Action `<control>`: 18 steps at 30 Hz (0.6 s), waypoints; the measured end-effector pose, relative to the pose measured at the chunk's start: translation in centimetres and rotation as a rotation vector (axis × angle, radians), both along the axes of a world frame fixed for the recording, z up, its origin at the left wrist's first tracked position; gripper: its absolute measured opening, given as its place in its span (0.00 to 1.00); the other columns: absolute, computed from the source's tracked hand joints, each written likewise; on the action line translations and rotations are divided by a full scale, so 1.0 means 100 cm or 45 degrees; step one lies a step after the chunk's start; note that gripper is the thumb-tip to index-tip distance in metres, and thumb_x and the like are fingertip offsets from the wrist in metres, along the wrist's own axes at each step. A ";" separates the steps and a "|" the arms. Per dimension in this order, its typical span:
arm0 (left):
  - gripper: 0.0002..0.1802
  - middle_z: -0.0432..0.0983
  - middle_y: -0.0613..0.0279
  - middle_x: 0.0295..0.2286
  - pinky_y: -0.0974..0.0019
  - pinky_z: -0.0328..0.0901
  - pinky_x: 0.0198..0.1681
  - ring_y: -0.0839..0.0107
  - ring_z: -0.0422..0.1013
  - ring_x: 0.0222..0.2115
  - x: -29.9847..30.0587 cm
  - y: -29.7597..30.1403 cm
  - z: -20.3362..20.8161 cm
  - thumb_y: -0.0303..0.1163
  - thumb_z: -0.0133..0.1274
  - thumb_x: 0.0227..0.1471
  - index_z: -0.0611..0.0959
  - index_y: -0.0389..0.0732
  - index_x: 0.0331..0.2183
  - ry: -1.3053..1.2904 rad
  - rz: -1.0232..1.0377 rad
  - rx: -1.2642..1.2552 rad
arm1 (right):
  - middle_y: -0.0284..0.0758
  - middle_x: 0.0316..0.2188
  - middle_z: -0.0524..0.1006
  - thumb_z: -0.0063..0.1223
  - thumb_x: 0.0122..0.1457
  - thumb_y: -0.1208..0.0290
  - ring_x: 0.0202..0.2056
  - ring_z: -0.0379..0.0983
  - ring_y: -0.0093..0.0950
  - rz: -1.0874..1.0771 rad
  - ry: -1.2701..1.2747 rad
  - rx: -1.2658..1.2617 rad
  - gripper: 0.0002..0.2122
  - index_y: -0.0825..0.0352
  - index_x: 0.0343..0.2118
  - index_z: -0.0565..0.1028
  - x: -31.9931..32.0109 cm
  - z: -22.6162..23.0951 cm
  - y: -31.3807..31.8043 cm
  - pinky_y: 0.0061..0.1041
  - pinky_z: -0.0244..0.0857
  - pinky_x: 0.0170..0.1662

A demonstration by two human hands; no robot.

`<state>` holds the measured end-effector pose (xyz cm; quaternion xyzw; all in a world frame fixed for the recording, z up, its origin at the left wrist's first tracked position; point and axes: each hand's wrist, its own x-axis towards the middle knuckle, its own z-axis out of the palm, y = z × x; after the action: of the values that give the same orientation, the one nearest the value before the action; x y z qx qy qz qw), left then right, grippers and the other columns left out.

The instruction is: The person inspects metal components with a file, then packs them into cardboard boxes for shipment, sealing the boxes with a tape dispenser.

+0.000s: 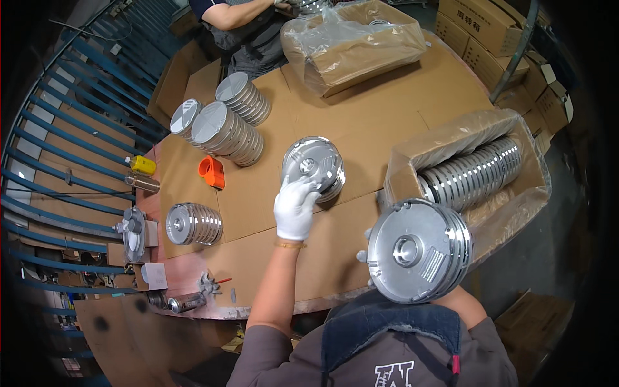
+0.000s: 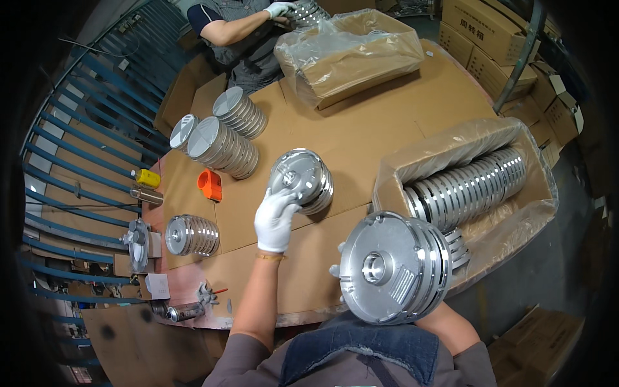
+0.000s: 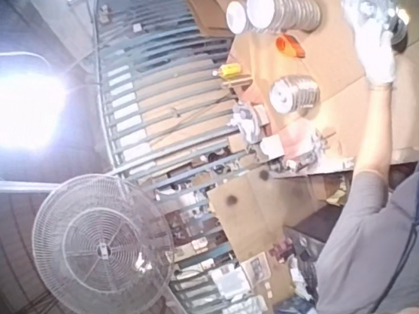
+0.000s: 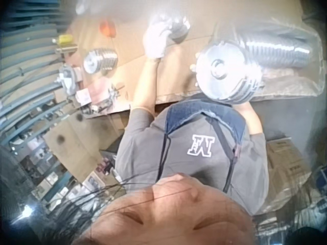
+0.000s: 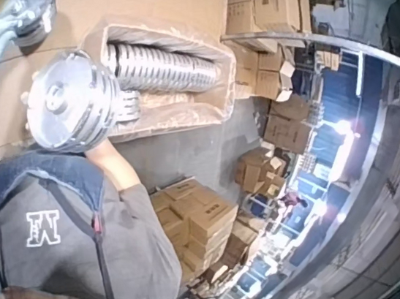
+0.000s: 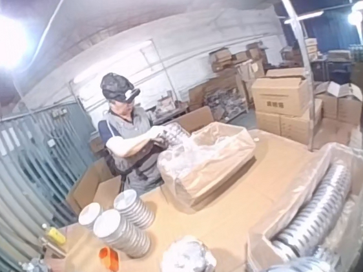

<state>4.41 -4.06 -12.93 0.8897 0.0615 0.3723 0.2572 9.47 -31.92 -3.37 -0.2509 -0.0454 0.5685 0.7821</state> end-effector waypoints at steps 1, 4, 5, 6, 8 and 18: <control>0.14 0.77 0.60 0.31 0.56 0.64 0.47 0.64 0.73 0.34 -0.003 -0.006 0.004 0.23 0.57 0.44 0.77 0.38 0.37 -0.055 -0.017 -0.182 | 0.46 0.57 0.57 0.37 0.62 0.54 0.57 0.56 0.48 0.015 -0.142 -0.088 0.27 0.64 0.60 0.51 0.000 0.002 -0.001 0.44 0.63 0.53; 0.12 0.77 0.62 0.33 0.58 0.64 0.47 0.68 0.73 0.36 -0.026 -0.023 0.021 0.27 0.52 0.51 0.75 0.35 0.40 -0.281 -0.056 -1.564 | 0.45 0.57 0.58 0.37 0.62 0.55 0.57 0.57 0.47 -0.035 0.113 0.079 0.27 0.63 0.60 0.51 0.001 -0.003 -0.001 0.44 0.63 0.53; 0.16 0.75 0.61 0.39 0.59 0.64 0.49 0.68 0.71 0.41 -0.031 -0.021 0.024 0.32 0.47 0.56 0.72 0.34 0.45 -0.439 -0.415 -1.721 | 0.45 0.57 0.58 0.37 0.62 0.55 0.57 0.57 0.47 -0.023 0.112 0.088 0.27 0.63 0.60 0.51 0.000 -0.005 0.001 0.44 0.63 0.53; 0.16 0.75 0.61 0.39 0.59 0.64 0.49 0.68 0.71 0.41 -0.033 -0.026 0.031 0.32 0.47 0.56 0.72 0.34 0.45 -0.444 -0.408 -1.717 | 0.44 0.57 0.58 0.36 0.62 0.54 0.57 0.58 0.46 -0.041 0.164 0.114 0.27 0.62 0.60 0.51 -0.001 -0.006 0.002 0.44 0.64 0.53; 0.19 0.73 0.59 0.43 0.59 0.63 0.51 0.66 0.69 0.44 -0.037 -0.039 0.048 0.35 0.47 0.56 0.72 0.35 0.47 -0.612 -0.331 -2.364 | 0.44 0.57 0.58 0.36 0.62 0.54 0.56 0.58 0.46 -0.047 0.216 0.140 0.26 0.61 0.60 0.52 -0.001 -0.008 0.005 0.44 0.65 0.52; 0.27 0.68 0.58 0.50 0.51 0.56 0.57 0.61 0.63 0.51 -0.061 -0.056 0.047 0.40 0.51 0.52 0.70 0.39 0.51 -0.574 -0.473 -2.709 | 0.41 0.53 0.64 0.42 0.62 0.64 0.53 0.64 0.37 0.048 -0.332 -0.232 0.23 0.64 0.58 0.54 -0.002 -0.012 0.009 0.39 0.64 0.53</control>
<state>-1.65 -9.67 -8.27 0.1208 0.1674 0.2385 0.9489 9.28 -31.01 -4.57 -0.3915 -0.0996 0.5476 0.7327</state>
